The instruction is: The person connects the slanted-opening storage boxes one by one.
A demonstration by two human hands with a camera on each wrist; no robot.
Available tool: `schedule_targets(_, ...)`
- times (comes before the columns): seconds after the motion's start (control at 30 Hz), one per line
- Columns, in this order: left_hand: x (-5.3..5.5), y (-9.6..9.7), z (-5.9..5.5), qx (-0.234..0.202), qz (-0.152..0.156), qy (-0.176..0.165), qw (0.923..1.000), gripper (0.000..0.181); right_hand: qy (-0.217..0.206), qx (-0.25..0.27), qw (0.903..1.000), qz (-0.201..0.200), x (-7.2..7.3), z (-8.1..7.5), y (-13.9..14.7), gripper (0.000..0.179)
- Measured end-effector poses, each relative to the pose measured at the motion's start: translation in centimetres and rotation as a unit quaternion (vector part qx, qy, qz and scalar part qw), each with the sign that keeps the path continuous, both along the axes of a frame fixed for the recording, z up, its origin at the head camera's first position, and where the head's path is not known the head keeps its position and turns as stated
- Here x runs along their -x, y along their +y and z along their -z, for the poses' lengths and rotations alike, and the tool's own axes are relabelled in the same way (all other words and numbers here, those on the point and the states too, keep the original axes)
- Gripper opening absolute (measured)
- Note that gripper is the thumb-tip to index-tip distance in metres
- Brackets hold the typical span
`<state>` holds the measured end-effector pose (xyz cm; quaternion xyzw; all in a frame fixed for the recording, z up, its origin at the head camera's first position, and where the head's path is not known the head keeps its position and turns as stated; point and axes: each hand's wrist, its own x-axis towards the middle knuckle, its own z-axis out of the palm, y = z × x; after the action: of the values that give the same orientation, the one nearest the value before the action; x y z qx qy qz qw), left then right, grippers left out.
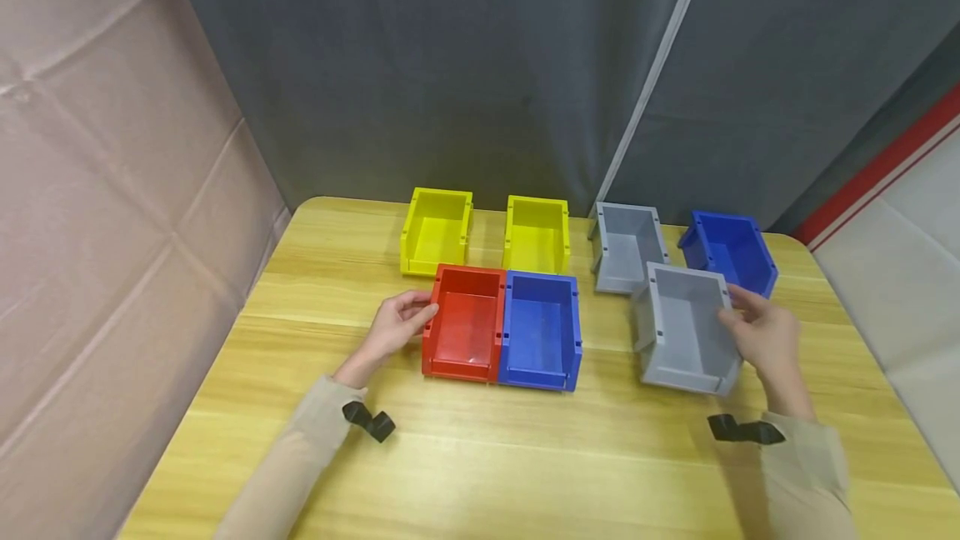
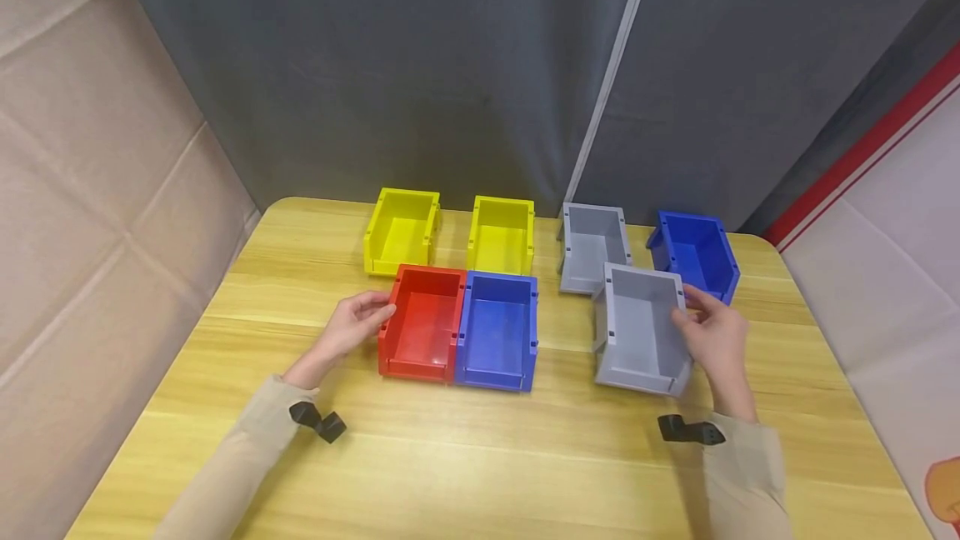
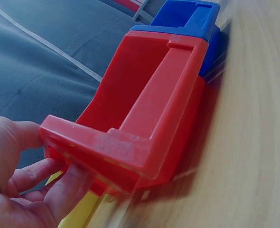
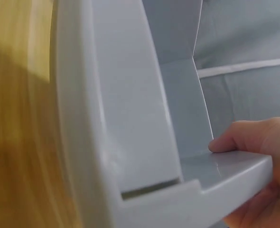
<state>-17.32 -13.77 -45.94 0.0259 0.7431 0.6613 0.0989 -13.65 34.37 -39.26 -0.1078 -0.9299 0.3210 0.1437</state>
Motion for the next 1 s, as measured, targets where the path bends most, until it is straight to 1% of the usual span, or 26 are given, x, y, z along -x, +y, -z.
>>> schedule_targets(0.1, 0.0, 0.0, 0.0, 0.001, -0.002, -0.001, 1.0, 0.036, -0.006, 0.002, 1.0, 0.002, 0.0, -0.5, -0.7, 0.04)
schedule_targets(0.2, 0.0, 0.0, -0.1, 0.002, -0.001, -0.002, 1.0, 0.035, -0.008, 0.005, 0.9999, -0.005, 0.1, -1.0, -1.3, 0.041)
schedule_targets(0.43, 0.0, 0.1, 0.0, 0.001, -0.001, 0.0, 1.0, 0.035, 0.017, 0.02, 0.9989, -0.04, 0.4, -1.5, -2.9, 0.04)
schedule_targets(0.67, -0.1, 0.1, -0.1, 0.003, -0.004, -0.003, 1.0, 0.035, 0.041, 0.016, 0.9974, -0.058, 0.5, -1.2, -4.4, 0.037)
schedule_targets(1.0, 0.0, 0.0, 0.0, 0.004, -0.001, -0.003, 1.0, 0.036, 0.051, 0.01, 0.9959, -0.074, 0.9, -0.6, -5.7, 0.038)
